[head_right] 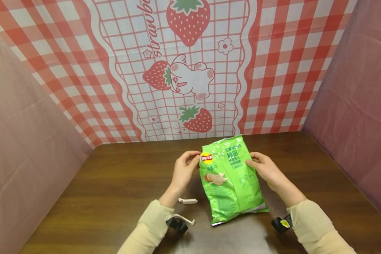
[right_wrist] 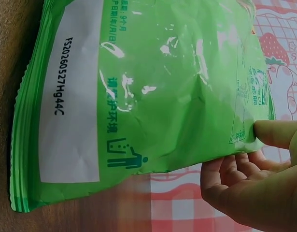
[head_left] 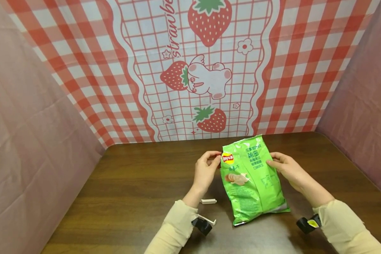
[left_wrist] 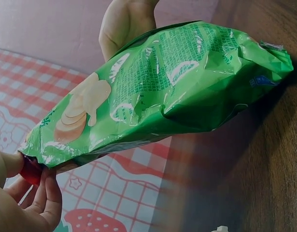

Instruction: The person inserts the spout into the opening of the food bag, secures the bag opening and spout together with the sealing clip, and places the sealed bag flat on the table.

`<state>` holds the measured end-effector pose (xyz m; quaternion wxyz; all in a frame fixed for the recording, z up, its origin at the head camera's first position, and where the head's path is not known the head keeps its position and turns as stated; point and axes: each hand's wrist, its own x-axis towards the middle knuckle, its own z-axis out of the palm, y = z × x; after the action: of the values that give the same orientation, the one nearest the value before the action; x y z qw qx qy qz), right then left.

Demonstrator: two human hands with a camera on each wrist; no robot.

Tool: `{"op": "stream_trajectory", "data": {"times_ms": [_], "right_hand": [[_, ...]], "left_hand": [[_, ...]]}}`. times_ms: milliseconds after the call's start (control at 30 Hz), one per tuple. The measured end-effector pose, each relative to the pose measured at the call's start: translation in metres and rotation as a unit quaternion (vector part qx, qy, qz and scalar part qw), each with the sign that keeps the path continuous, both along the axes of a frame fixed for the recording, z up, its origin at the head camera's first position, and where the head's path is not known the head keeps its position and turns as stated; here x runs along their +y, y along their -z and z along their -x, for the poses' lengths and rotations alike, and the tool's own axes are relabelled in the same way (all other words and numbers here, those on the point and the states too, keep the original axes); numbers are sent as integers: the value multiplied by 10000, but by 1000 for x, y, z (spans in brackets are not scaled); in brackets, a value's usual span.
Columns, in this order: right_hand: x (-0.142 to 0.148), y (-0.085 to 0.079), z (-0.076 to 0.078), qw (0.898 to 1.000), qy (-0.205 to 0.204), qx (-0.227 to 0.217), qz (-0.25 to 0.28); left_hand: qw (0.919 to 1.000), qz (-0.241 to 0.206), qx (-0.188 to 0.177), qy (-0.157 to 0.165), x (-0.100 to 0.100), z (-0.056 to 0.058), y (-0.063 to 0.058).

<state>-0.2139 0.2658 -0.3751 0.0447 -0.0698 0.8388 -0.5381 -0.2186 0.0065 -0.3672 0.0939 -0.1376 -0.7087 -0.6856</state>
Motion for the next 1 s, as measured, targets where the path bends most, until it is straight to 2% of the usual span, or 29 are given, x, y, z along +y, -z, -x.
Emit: {"op": "stream_trajectory", "data": {"times_ms": [267,500,733,1000], "right_hand": [[0,-1,-1,10000,43,-25,-73],[1,-1,-2,9998,83,-14,-186],[-1,-1,0,9995,78,-13,-290],[-2,-7,2,9971,155,106,-738]], "left_hand": [[10000,-10,-62,11,0,-2,-1],[9996,-128,-182,189,0,-5,-2],[9997,-175,-146,50,-2,-5,-2],[10000,-17,-87,5,-1,-5,-4]]}}
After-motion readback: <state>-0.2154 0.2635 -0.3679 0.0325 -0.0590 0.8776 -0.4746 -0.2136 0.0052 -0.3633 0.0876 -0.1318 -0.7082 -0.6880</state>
